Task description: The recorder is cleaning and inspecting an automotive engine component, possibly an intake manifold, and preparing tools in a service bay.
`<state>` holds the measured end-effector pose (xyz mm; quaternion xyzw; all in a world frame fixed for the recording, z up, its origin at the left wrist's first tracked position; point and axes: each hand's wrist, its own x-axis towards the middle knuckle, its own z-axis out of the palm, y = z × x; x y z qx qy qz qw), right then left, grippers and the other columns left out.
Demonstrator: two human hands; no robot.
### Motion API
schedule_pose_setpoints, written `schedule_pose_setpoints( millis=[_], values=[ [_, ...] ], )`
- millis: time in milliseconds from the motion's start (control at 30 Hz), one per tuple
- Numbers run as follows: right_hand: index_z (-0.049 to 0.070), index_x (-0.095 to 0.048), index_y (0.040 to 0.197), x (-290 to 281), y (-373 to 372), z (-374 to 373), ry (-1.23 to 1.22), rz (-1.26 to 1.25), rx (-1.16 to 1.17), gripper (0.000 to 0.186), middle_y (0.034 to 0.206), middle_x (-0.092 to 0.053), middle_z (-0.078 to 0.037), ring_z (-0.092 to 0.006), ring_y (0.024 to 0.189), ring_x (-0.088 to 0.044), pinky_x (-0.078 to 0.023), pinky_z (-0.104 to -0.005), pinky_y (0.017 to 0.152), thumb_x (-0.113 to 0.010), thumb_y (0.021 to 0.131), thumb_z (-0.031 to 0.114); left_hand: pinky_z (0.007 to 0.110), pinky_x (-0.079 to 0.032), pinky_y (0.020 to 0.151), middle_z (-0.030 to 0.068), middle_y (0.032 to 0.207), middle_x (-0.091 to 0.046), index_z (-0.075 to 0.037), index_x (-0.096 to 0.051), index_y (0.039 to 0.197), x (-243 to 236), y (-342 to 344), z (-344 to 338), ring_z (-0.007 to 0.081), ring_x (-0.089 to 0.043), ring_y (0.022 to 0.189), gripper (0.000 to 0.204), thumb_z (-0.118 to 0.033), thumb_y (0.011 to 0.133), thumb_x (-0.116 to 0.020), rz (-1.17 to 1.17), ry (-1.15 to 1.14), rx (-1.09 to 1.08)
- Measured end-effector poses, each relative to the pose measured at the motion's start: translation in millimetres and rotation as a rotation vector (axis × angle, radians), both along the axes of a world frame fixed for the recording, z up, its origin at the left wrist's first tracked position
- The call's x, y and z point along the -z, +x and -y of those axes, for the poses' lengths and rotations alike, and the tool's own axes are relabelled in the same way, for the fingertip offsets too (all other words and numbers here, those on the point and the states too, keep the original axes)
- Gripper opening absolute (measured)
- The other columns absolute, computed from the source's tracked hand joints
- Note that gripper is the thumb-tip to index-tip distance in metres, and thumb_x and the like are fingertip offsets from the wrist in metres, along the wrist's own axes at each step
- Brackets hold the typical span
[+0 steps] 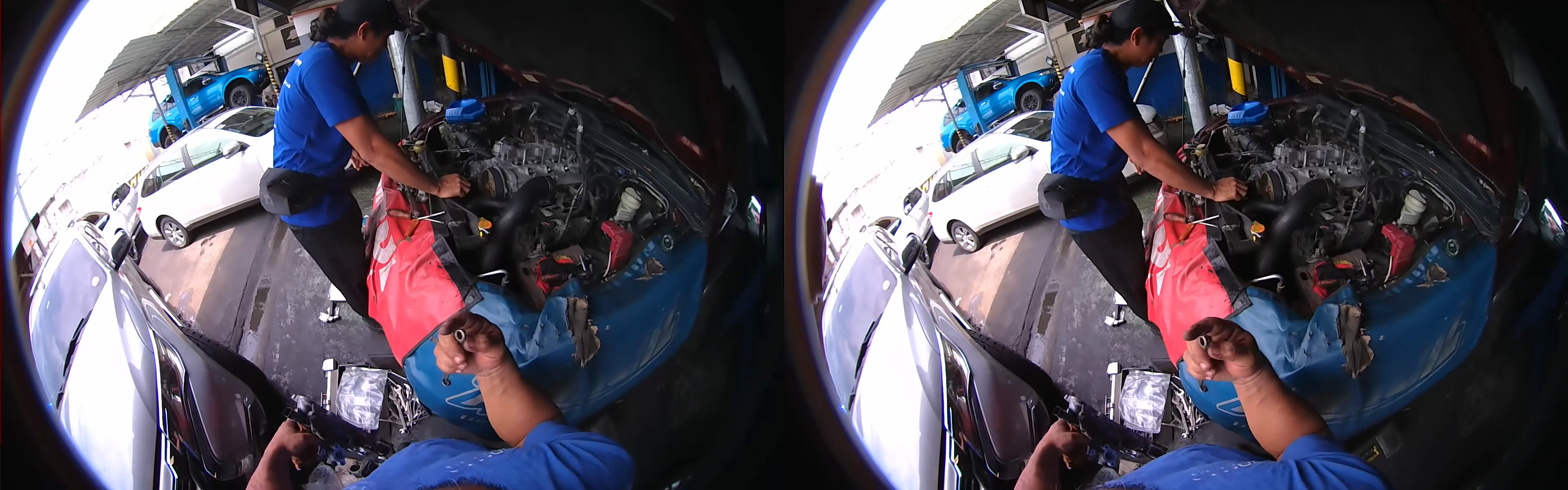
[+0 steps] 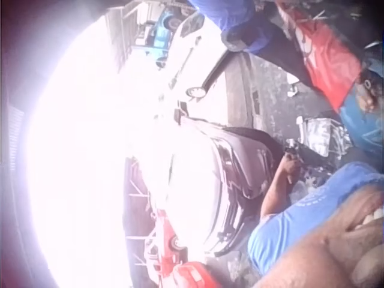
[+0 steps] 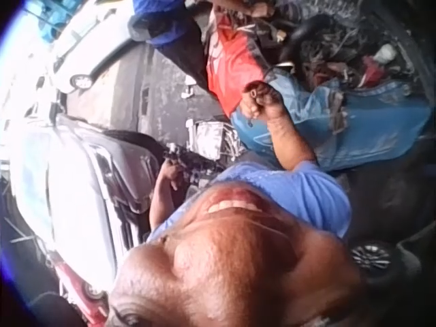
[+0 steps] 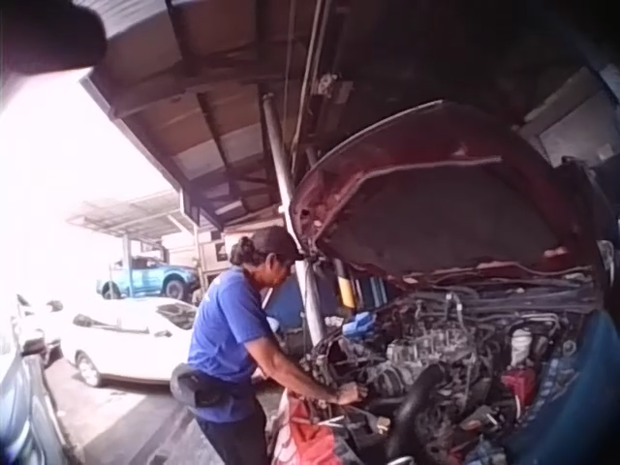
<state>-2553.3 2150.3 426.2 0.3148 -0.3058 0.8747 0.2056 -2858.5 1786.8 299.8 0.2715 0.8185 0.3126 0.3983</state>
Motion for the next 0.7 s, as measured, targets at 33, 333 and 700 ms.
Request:
schedule_pose_setpoints(
  millis=[33, 333, 700],
  values=[
    [0.001, -0.056, 0.127, 26.8, -10.4, 7.7, -0.001, 0.198, 0.028, 0.034, 0.075, -0.055, -0.006, -0.0135, 0.060, -0.049, -0.040, -0.0273, 0.054, -0.057, 0.095, 0.013, 0.035, -0.052, 0.078, 0.0037, 0.091, -0.070, -0.003, -0.070, 0.099, 3.8, 5.9, 3.0, 0.0177, -0.065, 0.085, 0.034, -0.001, 0.066, -0.077, 0.058, 0.075, -0.055],
    [0.004, -0.048, 0.132, 175.7, -49.1, 64.5, 0.022, 0.885, -0.146, 0.032, 0.082, -0.058, -0.003, -0.0117, 0.070, -0.057, -0.048, -0.0268, 0.061, -0.051, 0.101, 0.013, 0.033, -0.049, 0.066, 0.0043, 0.083, -0.065, -0.001, -0.067, 0.097, -51.0, 43.4, -17.4, 0.0160, -0.061, 0.074, 0.016, -0.008, 0.083, -0.064, 0.378, -0.055, 0.062],
    [0.003, -0.048, 0.138, 207.2, -39.6, 100.7, 0.527, 1.184, -0.187, 0.041, 0.080, -0.059, -0.003, -0.0088, 0.063, -0.055, -0.044, -0.0252, 0.051, -0.049, 0.097, 0.007, 0.037, -0.049, 0.051, 0.0074, 0.066, -0.062, -0.004, -0.062, 0.088, -28.3, 49.5, 16.8, 0.0226, -0.061, 0.056, 0.012, -0.010, 0.082, -0.071, 0.726, -0.175, -0.100]
  ],
)
